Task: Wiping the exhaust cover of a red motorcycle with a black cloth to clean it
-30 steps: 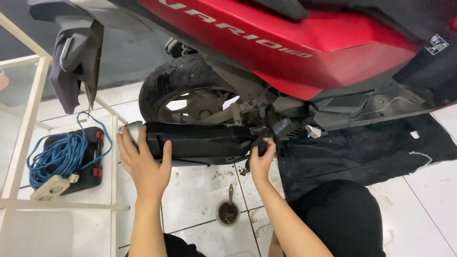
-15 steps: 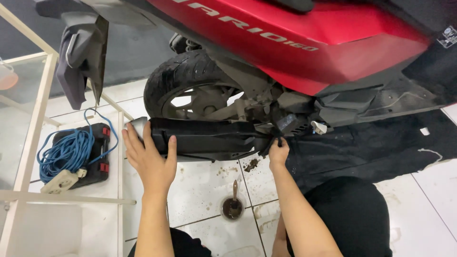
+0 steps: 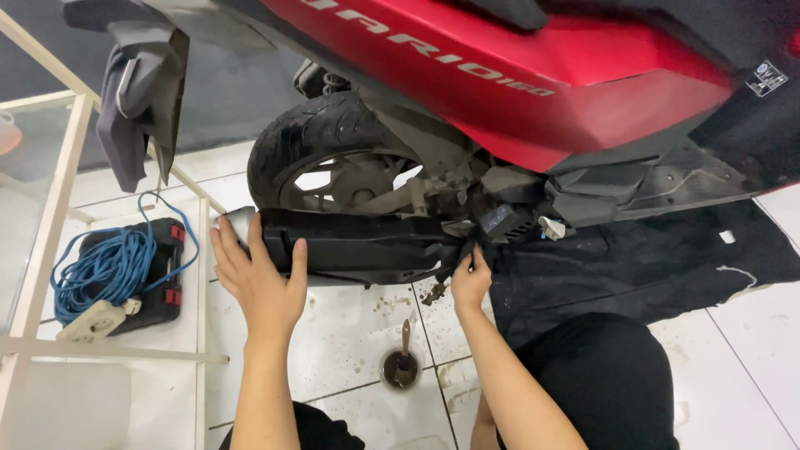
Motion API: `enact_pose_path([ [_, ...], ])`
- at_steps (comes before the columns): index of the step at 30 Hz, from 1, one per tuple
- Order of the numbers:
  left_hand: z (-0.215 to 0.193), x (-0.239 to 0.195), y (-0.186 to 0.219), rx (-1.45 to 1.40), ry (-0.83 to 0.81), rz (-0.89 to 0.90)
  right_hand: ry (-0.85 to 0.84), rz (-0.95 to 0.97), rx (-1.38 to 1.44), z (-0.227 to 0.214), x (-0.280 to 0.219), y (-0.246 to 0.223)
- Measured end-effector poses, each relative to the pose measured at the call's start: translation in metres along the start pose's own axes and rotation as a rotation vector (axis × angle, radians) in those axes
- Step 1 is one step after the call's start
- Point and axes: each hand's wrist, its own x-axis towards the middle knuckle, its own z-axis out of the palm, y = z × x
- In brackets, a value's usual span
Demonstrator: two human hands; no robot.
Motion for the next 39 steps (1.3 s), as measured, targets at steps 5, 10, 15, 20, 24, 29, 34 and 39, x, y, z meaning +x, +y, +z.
enact_pose_path([
  [5, -0.001, 0.001, 0.004, -0.034, 0.006, 0.003, -0.082, -0.09, -0.035, -0.019, -0.022, -0.037],
  [10, 0.001, 0.0, 0.003, -0.039, 0.021, -0.001, -0.11, -0.393, -0.046, -0.053, -0.073, -0.088],
  [15, 0.001, -0.001, -0.001, -0.063, 0.013, -0.001, -0.172, -0.651, -0.097, -0.054, -0.062, -0.057],
  [20, -0.003, -0.005, -0.007, -0.182, 0.069, 0.006, -0.257, -0.552, -0.06, -0.058, -0.09, -0.075],
  [24, -0.006, -0.008, -0.013, -0.253, 0.146, 0.066, -0.412, -0.715, -0.102, -0.059, -0.117, -0.081],
  [29, -0.011, -0.005, -0.012, -0.261, 0.164, 0.095, -0.534, -0.935, -0.17, -0.051, -0.132, -0.094],
  [34, -0.016, -0.004, -0.014, -0.302, 0.218, 0.116, -0.405, -0.766, -0.168, -0.035, -0.141, -0.084],
  [39, -0.015, -0.001, -0.013, -0.332, 0.261, 0.313, -0.459, -0.926, -0.019, -0.042, -0.147, -0.126],
])
